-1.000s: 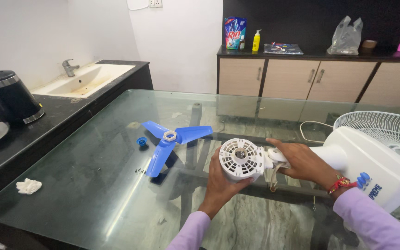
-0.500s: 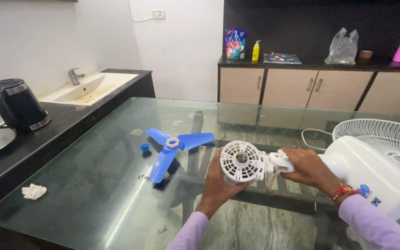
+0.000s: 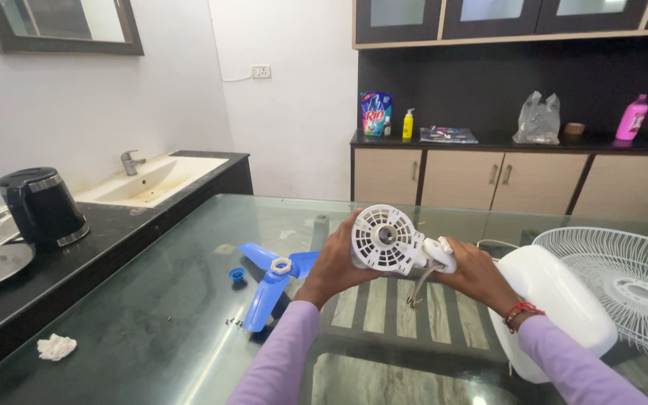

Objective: The person uses a screwdriver to loosen and remove screws from the rear motor housing of a white table fan. They detach the housing, set it aside, and then repeatedly loosen and tighten the same screws without fully reassembling the fan.

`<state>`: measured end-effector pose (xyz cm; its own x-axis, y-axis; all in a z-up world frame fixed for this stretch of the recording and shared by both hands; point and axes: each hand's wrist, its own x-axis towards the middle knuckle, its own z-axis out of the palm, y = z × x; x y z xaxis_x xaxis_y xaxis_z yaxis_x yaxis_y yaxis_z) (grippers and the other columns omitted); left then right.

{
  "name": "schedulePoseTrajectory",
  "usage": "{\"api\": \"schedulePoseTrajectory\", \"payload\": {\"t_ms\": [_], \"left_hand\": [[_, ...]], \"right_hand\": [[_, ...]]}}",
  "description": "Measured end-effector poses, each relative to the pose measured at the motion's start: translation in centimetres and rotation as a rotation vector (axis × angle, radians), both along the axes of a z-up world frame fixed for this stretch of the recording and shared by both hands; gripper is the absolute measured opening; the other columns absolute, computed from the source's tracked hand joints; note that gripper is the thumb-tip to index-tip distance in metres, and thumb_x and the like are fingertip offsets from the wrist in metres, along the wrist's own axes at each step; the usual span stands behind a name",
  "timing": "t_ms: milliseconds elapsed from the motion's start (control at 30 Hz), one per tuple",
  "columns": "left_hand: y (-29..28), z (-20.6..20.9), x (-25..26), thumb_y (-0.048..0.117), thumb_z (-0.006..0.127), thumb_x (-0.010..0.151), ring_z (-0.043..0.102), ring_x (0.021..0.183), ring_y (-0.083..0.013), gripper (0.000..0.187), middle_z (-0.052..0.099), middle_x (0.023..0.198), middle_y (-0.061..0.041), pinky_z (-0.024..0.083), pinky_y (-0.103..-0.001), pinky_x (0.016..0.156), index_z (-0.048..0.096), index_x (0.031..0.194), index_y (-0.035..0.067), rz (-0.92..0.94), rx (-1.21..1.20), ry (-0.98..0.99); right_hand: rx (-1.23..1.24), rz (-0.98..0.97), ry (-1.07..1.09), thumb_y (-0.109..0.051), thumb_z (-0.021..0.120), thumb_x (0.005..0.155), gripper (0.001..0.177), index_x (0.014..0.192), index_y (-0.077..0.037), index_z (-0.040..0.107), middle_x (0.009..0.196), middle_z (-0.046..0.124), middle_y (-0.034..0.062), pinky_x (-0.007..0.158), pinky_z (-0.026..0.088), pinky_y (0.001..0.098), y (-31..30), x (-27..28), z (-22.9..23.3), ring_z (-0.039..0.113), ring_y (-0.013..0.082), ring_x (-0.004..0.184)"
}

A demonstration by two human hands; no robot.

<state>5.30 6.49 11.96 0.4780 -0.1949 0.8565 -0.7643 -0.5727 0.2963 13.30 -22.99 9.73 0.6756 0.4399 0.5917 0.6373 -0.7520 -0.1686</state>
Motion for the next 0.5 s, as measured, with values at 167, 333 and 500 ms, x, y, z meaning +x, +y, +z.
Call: {"api": "schedulePoseTrajectory", "payload": {"t_ms": [167, 333, 500], "left_hand": [[0.3, 4.5, 0.9, 0.031, 0.097, 0.065, 0.057, 0.134, -0.0408, 0.113, 0.056, 0.141, -0.021, 0.05, -0.047, 0.109, 0.032, 0.154, 0.005, -0.09, 0.101, -0.032], [-0.8, 10.6, 0.8, 0.029, 0.098, 0.057, 0.054, 0.134, -0.0376, 0.114, 0.057, 0.142, -0.016, 0.047, -0.049, 0.107, 0.035, 0.149, 0.01, -0.011, 0.31, -0.029], [-2.5, 14.8, 0.8, 0.028, 0.101, 0.046, 0.049, 0.138, -0.0329, 0.122, 0.053, 0.147, -0.013, 0.042, -0.052, 0.101, 0.034, 0.147, 0.014, 0.044, 0.464, 0.02]], "right_hand": [[0.189, 0.061, 0.172, -0.027, 0.082, 0.074, 0.053, 0.118, -0.006, 0.063, 0.1, 0.075, 0.0168, 0.082, 0.058, 0.0444, 0.7, -0.1, 1.2, 0.074, 0.0343, 0.095], [0.418, 0.098, 0.25, -0.022, 0.085, 0.073, 0.054, 0.12, -0.007, 0.065, 0.099, 0.079, 0.0133, 0.079, 0.059, 0.0394, 1.4, -0.1, 1.5, 0.078, 0.0251, 0.088], [0.538, 0.075, 0.225, -0.022, 0.086, 0.073, 0.055, 0.122, -0.007, 0.066, 0.103, 0.078, 0.0104, 0.082, 0.058, 0.0356, 2.2, 0.0, 1.1, 0.076, 0.0185, 0.091]]}}
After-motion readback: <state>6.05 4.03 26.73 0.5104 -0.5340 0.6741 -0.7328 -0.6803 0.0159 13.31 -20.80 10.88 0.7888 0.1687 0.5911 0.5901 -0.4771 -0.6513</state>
